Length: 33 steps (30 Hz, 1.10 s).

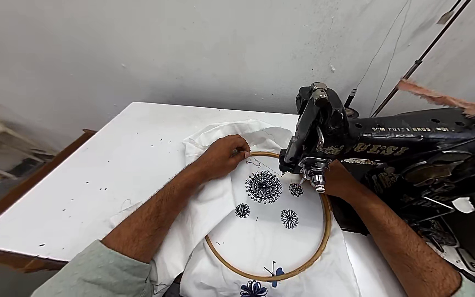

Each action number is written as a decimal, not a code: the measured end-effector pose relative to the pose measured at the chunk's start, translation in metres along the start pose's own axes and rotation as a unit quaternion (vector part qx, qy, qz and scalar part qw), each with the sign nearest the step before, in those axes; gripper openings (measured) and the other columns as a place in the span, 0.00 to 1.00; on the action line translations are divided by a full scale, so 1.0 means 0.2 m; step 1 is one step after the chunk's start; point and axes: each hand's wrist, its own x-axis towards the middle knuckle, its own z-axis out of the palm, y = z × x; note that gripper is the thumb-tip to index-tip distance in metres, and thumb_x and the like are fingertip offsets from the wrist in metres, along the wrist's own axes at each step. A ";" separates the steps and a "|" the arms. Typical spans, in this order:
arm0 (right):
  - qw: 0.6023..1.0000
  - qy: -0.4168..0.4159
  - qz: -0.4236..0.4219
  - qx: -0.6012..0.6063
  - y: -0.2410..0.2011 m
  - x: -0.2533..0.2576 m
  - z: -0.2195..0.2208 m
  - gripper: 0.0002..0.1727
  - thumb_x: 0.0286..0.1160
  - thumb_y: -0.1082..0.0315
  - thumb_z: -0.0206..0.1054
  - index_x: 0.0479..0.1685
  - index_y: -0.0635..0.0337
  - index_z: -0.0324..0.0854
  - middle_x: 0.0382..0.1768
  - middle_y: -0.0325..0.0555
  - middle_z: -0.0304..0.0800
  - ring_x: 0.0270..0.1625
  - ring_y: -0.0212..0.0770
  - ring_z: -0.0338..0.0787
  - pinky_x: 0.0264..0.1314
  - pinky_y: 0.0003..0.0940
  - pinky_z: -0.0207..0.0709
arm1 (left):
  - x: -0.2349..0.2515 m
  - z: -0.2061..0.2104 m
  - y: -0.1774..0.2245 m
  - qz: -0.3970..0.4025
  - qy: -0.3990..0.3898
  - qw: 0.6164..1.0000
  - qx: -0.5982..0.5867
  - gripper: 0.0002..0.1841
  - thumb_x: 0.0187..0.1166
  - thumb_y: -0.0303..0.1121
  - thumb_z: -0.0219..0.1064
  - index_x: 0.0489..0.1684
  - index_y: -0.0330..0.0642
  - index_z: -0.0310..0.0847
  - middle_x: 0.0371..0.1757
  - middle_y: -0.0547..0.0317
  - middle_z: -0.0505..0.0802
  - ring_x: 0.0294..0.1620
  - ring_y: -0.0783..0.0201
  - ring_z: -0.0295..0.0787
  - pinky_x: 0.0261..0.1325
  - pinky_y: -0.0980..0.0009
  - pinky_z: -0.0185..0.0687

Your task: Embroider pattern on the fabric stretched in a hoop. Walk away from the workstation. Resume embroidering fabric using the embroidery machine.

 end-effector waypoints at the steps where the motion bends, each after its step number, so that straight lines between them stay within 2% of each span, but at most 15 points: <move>1: 0.999 0.035 -0.029 0.009 0.02 0.00 0.02 0.06 0.73 0.77 0.71 0.29 0.66 0.84 0.27 0.50 0.84 0.33 0.40 0.82 0.40 0.42 0.73 | 0.00 -0.01 0.00 -0.006 0.002 1.000 -0.008 0.09 0.85 0.32 0.64 0.45 0.38 0.88 0.47 0.54 0.92 0.46 0.63 0.89 0.52 0.62 0.84; 2: 0.995 0.068 -0.069 0.012 0.04 0.00 0.03 0.03 0.69 0.76 0.72 0.32 0.66 0.85 0.30 0.50 0.86 0.36 0.39 0.84 0.42 0.42 0.74 | 0.00 -0.02 0.00 -0.014 0.004 1.000 -0.013 0.09 0.85 0.32 0.64 0.45 0.37 0.88 0.46 0.55 0.91 0.43 0.64 0.88 0.49 0.64 0.85; 4: 0.990 0.086 -0.112 -0.002 0.06 0.01 0.04 0.07 0.62 0.70 0.72 0.37 0.64 0.86 0.33 0.46 0.88 0.40 0.34 0.85 0.46 0.36 0.76 | -0.01 -0.03 0.00 -0.034 0.007 0.999 -0.020 0.09 0.85 0.31 0.64 0.45 0.37 0.88 0.44 0.54 0.91 0.40 0.65 0.87 0.46 0.65 0.84; 6: 0.996 0.029 -0.090 -0.002 0.03 0.01 0.02 0.07 0.67 0.69 0.78 0.39 0.63 0.88 0.34 0.47 0.90 0.41 0.36 0.87 0.48 0.39 0.77 | -0.01 -0.05 -0.01 -0.053 0.013 0.998 -0.021 0.08 0.85 0.32 0.64 0.46 0.37 0.87 0.44 0.55 0.90 0.37 0.66 0.86 0.43 0.66 0.83; 8: 0.998 -0.005 -0.067 -0.001 0.02 0.02 0.01 0.05 0.69 0.70 0.76 0.37 0.62 0.88 0.33 0.46 0.89 0.40 0.36 0.87 0.46 0.40 0.77 | -0.01 -0.06 -0.01 -0.069 0.019 0.997 -0.017 0.08 0.85 0.32 0.64 0.47 0.37 0.87 0.45 0.55 0.91 0.37 0.67 0.86 0.43 0.67 0.83; 11: 0.995 0.047 -0.082 -0.001 0.02 0.02 0.03 0.05 0.68 0.71 0.71 0.35 0.65 0.86 0.32 0.48 0.87 0.39 0.38 0.85 0.45 0.42 0.76 | -0.01 -0.07 -0.03 -0.073 0.032 0.997 -0.011 0.08 0.85 0.32 0.64 0.46 0.37 0.87 0.44 0.55 0.91 0.37 0.67 0.85 0.43 0.67 0.82; 13: 0.997 0.065 -0.027 -0.009 0.02 0.02 0.03 0.06 0.69 0.72 0.73 0.31 0.67 0.85 0.29 0.52 0.86 0.36 0.44 0.85 0.42 0.48 0.74 | -0.01 -0.07 -0.04 -0.074 0.036 0.997 -0.012 0.08 0.85 0.32 0.64 0.47 0.38 0.87 0.44 0.55 0.90 0.37 0.67 0.86 0.43 0.67 0.83; 15: 0.995 0.097 0.022 -0.014 0.00 0.02 0.03 0.08 0.72 0.72 0.73 0.36 0.71 0.86 0.33 0.60 0.88 0.40 0.54 0.87 0.45 0.57 0.75 | -0.01 -0.07 -0.04 -0.071 0.038 0.997 -0.020 0.09 0.85 0.32 0.64 0.48 0.38 0.87 0.46 0.54 0.90 0.39 0.66 0.86 0.44 0.65 0.84; 16: 0.991 0.129 0.021 -0.019 0.02 0.03 0.04 0.08 0.72 0.72 0.72 0.36 0.71 0.86 0.34 0.61 0.88 0.41 0.55 0.88 0.45 0.59 0.75 | -0.01 -0.06 -0.04 -0.064 0.040 0.997 -0.022 0.09 0.85 0.34 0.64 0.49 0.39 0.88 0.47 0.55 0.90 0.40 0.66 0.87 0.44 0.65 0.85; 18: 0.980 0.196 -0.006 -0.034 0.08 0.05 0.06 0.10 0.69 0.69 0.69 0.38 0.70 0.86 0.37 0.63 0.88 0.44 0.57 0.87 0.45 0.61 0.74 | -0.01 -0.06 -0.05 -0.049 0.040 0.998 -0.012 0.12 0.85 0.38 0.64 0.53 0.40 0.88 0.54 0.53 0.90 0.51 0.62 0.89 0.52 0.60 0.85; 21: 0.972 0.227 -0.004 -0.061 0.14 0.08 0.06 0.13 0.70 0.67 0.73 0.42 0.72 0.87 0.42 0.69 0.89 0.50 0.65 0.88 0.50 0.67 0.74 | -0.01 -0.07 -0.10 -0.050 0.024 0.998 0.028 0.18 0.84 0.40 0.64 0.62 0.38 0.87 0.69 0.46 0.88 0.75 0.48 0.80 0.77 0.44 0.71; 23: 0.971 0.231 0.013 -0.057 0.13 0.08 0.05 0.14 0.68 0.68 0.76 0.44 0.73 0.86 0.45 0.70 0.89 0.54 0.64 0.88 0.54 0.67 0.73 | -0.01 -0.08 -0.16 -0.078 0.017 0.995 0.061 0.20 0.85 0.42 0.63 0.65 0.39 0.87 0.72 0.45 0.86 0.80 0.44 0.75 0.80 0.38 0.65; 25: 0.968 0.246 0.005 -0.050 0.13 0.09 0.05 0.15 0.67 0.67 0.77 0.45 0.72 0.87 0.46 0.69 0.89 0.55 0.63 0.88 0.56 0.66 0.73 | -0.02 -0.11 -0.21 -0.117 0.026 0.989 0.082 0.19 0.86 0.41 0.63 0.65 0.39 0.87 0.72 0.44 0.86 0.80 0.43 0.75 0.79 0.36 0.65; 29: 0.962 0.267 -0.031 -0.045 0.14 0.09 0.07 0.14 0.70 0.65 0.72 0.45 0.70 0.87 0.45 0.66 0.89 0.54 0.60 0.88 0.53 0.63 0.74 | -0.04 -0.15 -0.23 -0.172 0.072 0.975 0.118 0.16 0.87 0.38 0.62 0.61 0.39 0.88 0.68 0.41 0.88 0.75 0.39 0.79 0.74 0.34 0.68; 33: 0.980 0.193 -0.009 -0.037 0.08 0.06 0.04 0.10 0.73 0.66 0.70 0.36 0.67 0.86 0.35 0.59 0.87 0.42 0.54 0.87 0.44 0.59 0.75 | -0.03 -0.13 -0.12 -0.110 0.123 0.975 0.150 0.15 0.87 0.37 0.60 0.57 0.40 0.90 0.63 0.45 0.90 0.68 0.41 0.82 0.67 0.34 0.71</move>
